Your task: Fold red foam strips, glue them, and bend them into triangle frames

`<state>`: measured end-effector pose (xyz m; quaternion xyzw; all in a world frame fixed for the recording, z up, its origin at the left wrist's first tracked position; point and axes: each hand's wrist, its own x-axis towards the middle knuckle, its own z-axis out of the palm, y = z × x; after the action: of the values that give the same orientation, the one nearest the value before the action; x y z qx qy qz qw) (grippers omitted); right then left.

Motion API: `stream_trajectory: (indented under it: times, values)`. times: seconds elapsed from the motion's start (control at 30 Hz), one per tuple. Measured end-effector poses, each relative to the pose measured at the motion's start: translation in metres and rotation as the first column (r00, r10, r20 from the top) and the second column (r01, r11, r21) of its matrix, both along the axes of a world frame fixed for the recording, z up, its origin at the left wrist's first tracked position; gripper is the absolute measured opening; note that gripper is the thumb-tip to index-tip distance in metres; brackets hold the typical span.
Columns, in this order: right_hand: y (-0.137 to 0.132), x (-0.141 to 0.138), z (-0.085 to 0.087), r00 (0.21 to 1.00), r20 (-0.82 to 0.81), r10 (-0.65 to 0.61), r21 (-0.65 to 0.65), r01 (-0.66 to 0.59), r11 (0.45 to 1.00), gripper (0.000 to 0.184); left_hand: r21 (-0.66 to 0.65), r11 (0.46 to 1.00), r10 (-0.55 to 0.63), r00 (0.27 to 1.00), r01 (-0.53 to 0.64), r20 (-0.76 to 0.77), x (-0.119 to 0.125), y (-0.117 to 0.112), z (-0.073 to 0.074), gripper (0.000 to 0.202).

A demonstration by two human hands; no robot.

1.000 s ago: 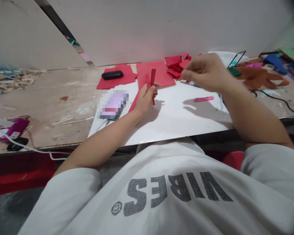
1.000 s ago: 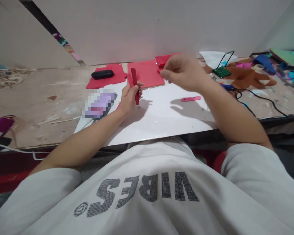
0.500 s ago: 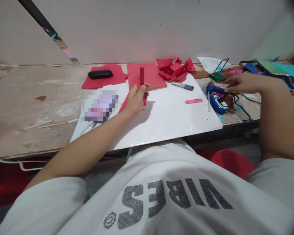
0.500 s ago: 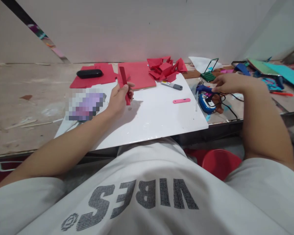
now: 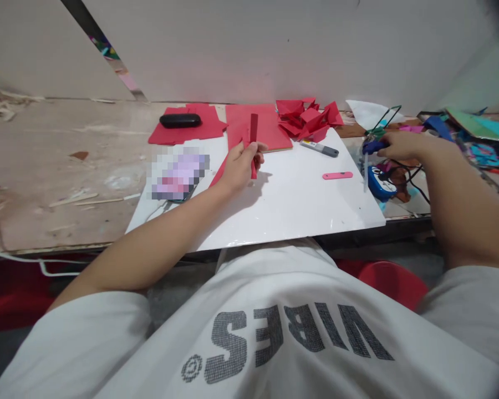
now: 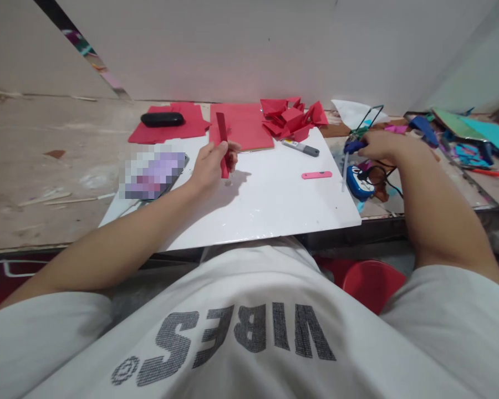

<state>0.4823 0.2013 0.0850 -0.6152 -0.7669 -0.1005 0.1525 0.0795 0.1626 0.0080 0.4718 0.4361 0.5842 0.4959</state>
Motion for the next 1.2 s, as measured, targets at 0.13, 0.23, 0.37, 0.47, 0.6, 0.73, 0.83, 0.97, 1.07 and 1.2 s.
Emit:
stream_trajectory:
  times: [0.13, 0.23, 0.37, 0.47, 0.6, 0.73, 0.83, 0.97, 1.07, 1.2]
  values:
    - [0.012, -0.018, 0.030, 0.996, -0.050, 0.075, -0.005, -0.075, 0.997, 0.039, -0.018, 0.999, -0.032, 0.998, 0.033, 0.056, -0.003, 0.003, -0.003, 0.034]
    - [0.019, -0.043, 0.050, 0.995, -0.067, 0.077, -0.026, -0.079, 0.997, 0.029, -0.045, 0.998, -0.035, 0.993, 0.040, 0.109, -0.006, 0.006, -0.007, 0.037]
    - [0.007, -0.101, 0.038, 0.964, -0.130, 0.233, 0.125, -0.217, 0.968, 0.039, -0.088, 0.994, -0.055, 0.992, 0.066, 0.116, -0.010, 0.011, -0.010, 0.039]
    - [-0.006, -0.146, 0.001, 0.921, -0.151, 0.358, 0.250, -0.315, 0.916, 0.045, -0.110, 0.991, -0.064, 0.992, 0.076, 0.113, -0.010, 0.012, -0.010, 0.038]
    - [-0.010, -0.178, -0.052, 0.759, -0.324, 0.566, 0.320, -0.475, 0.820, 0.044, -0.150, 0.986, -0.057, 0.990, 0.075, 0.126, -0.007, 0.008, -0.006, 0.033]
    - [-0.003, -0.181, -0.080, 0.625, -0.338, 0.704, 0.431, -0.562, 0.706, 0.059, -0.176, 0.983, -0.034, 0.995, 0.051, 0.095, -0.002, 0.002, -0.001, 0.023]
    - [0.003, -0.180, -0.088, 0.626, -0.311, 0.715, 0.458, -0.560, 0.690, 0.073, -0.188, 0.981, -0.039, 0.997, 0.051, 0.068, 0.000, 0.000, 0.000, 0.022]
    - [0.005, -0.179, -0.091, 0.656, -0.315, 0.686, 0.402, -0.562, 0.723, 0.066, -0.199, 0.978, -0.045, 0.998, 0.053, 0.044, 0.001, 0.000, -0.001, 0.025]
    - [0.004, -0.179, -0.091, 0.641, -0.331, 0.692, 0.404, -0.567, 0.718, 0.060, -0.204, 0.977, -0.052, 0.998, 0.056, 0.026, 0.002, -0.002, -0.001, 0.026]
    - [0.003, -0.179, -0.092, 0.644, -0.341, 0.685, 0.414, -0.551, 0.724, 0.055, -0.214, 0.974, -0.074, 0.997, 0.073, 0.001, 0.004, -0.007, 0.001, 0.024]
